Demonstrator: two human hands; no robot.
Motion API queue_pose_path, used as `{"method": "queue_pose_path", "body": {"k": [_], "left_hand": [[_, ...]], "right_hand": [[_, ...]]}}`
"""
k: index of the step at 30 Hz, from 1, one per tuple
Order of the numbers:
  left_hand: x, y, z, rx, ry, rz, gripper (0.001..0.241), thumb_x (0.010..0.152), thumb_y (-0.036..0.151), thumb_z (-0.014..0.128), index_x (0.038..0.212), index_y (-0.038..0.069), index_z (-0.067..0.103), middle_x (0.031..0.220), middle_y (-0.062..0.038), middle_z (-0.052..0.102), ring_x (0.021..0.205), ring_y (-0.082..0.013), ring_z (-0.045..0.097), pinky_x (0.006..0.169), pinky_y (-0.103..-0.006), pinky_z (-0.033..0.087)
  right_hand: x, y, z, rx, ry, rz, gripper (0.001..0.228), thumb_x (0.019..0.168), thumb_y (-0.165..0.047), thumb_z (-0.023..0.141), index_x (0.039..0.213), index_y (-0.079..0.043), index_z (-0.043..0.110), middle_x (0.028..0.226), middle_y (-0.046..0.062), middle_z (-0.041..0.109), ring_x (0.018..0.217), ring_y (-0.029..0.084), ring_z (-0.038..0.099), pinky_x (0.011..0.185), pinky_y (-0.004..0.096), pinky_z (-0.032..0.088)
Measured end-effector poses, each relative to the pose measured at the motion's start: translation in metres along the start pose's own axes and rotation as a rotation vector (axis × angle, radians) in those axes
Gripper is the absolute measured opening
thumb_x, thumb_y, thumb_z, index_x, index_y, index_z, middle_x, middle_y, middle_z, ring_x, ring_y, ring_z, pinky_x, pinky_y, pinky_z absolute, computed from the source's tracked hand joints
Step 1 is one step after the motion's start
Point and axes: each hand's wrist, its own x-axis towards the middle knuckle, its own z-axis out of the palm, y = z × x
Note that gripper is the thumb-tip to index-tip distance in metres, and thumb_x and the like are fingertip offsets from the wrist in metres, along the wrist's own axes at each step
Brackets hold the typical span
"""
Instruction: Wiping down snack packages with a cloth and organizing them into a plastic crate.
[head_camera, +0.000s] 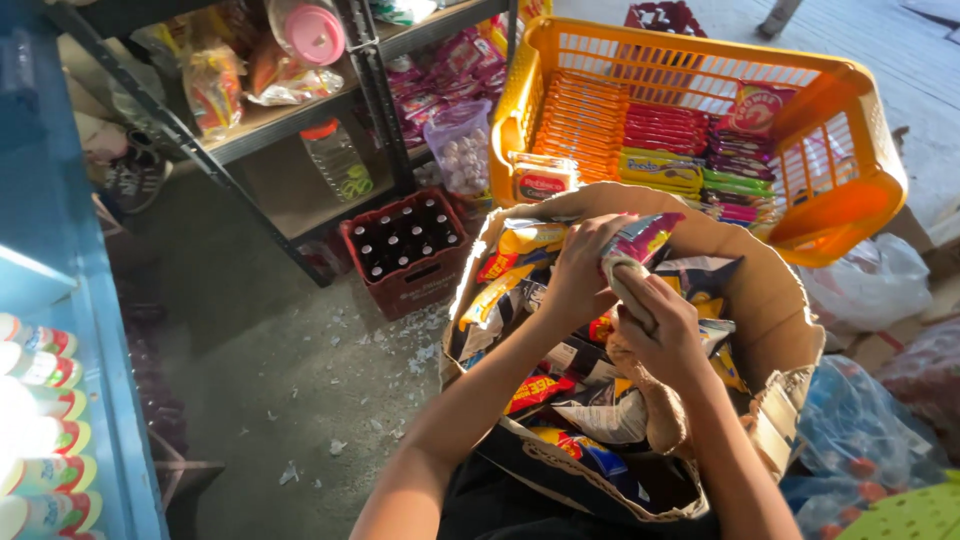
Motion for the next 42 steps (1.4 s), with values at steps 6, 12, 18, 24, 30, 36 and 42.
{"method": "queue_pose_path", "body": {"k": [6,12,18,24,30,36,42], "left_hand": [[-0.006,-0.004,0.005,0.018,0.009,-0.062,0.069,0.084,0.03,0.081,0.145,0.019,0.051,0.147,-0.011,0.056,0.134,-0.0344,0.058,0.111,-0.0438,0.051],[-0.011,-0.007,0.02,0.148,-0.109,-0.127,0.082,0.073,0.029,0.081,0.148,0.023,0.049,0.144,-0.009,0.059,0.128,-0.0341,0.057,0.107,-0.046,0.051],[-0.01,-0.028,0.014,0.068,-0.035,-0.071,0.087,0.081,0.033,0.081,0.155,0.02,0.038,0.147,-0.01,0.055,0.132,-0.0349,0.053,0.115,-0.0492,0.045],[-0.02,-0.05,0.031,0.235,-0.019,0.083,0.053,0.075,0.029,0.073,0.124,0.028,0.051,0.153,-0.011,0.058,0.134,-0.032,0.056,0.115,-0.0432,0.046],[-0.016,-0.04,0.032,0.165,-0.112,-0.034,0.08,0.078,0.033,0.076,0.15,0.014,0.046,0.138,-0.011,0.062,0.131,-0.0311,0.059,0.115,-0.0467,0.047],[-0.015,-0.022,0.019,0.172,-0.111,-0.142,0.08,0.077,0.032,0.077,0.148,0.016,0.047,0.13,-0.014,0.062,0.125,-0.0357,0.057,0.105,-0.0464,0.049],[-0.017,-0.034,0.029,0.218,-0.178,-0.237,0.072,0.078,0.033,0.076,0.143,0.017,0.051,0.13,-0.013,0.062,0.118,-0.036,0.058,0.099,-0.0453,0.051]], "right_hand": [[0.007,0.031,0.0,-0.114,0.161,-0.01,0.058,0.083,0.003,0.065,0.14,-0.003,0.062,0.097,0.016,0.064,0.083,0.025,0.064,0.078,0.034,0.052],[0.005,0.047,-0.001,-0.002,0.263,0.039,0.054,0.093,0.003,0.06,0.147,-0.001,0.058,0.112,0.013,0.067,0.095,0.018,0.062,0.085,0.031,0.051],[0.004,0.003,0.003,0.024,-0.043,0.056,0.052,0.083,-0.003,0.069,0.135,-0.004,0.065,0.088,0.01,0.063,0.074,0.017,0.06,0.069,0.03,0.05],[0.003,0.035,0.005,-0.027,0.022,-0.065,0.052,0.084,-0.002,0.07,0.136,-0.001,0.063,0.1,0.013,0.067,0.085,0.015,0.063,0.076,0.029,0.051],[0.006,0.062,0.006,0.197,0.266,0.3,0.052,0.097,0.001,0.059,0.149,-0.002,0.061,0.108,0.005,0.069,0.08,0.005,0.057,0.069,0.022,0.049],[-0.004,0.045,0.014,0.051,0.161,0.141,0.051,0.093,0.003,0.062,0.143,-0.002,0.065,0.1,0.007,0.068,0.086,0.006,0.059,0.076,0.023,0.05],[0.0,0.053,0.016,0.005,0.18,0.162,0.05,0.091,0.003,0.063,0.141,-0.002,0.066,0.11,0.01,0.071,0.089,0.008,0.062,0.08,0.024,0.051]]}}
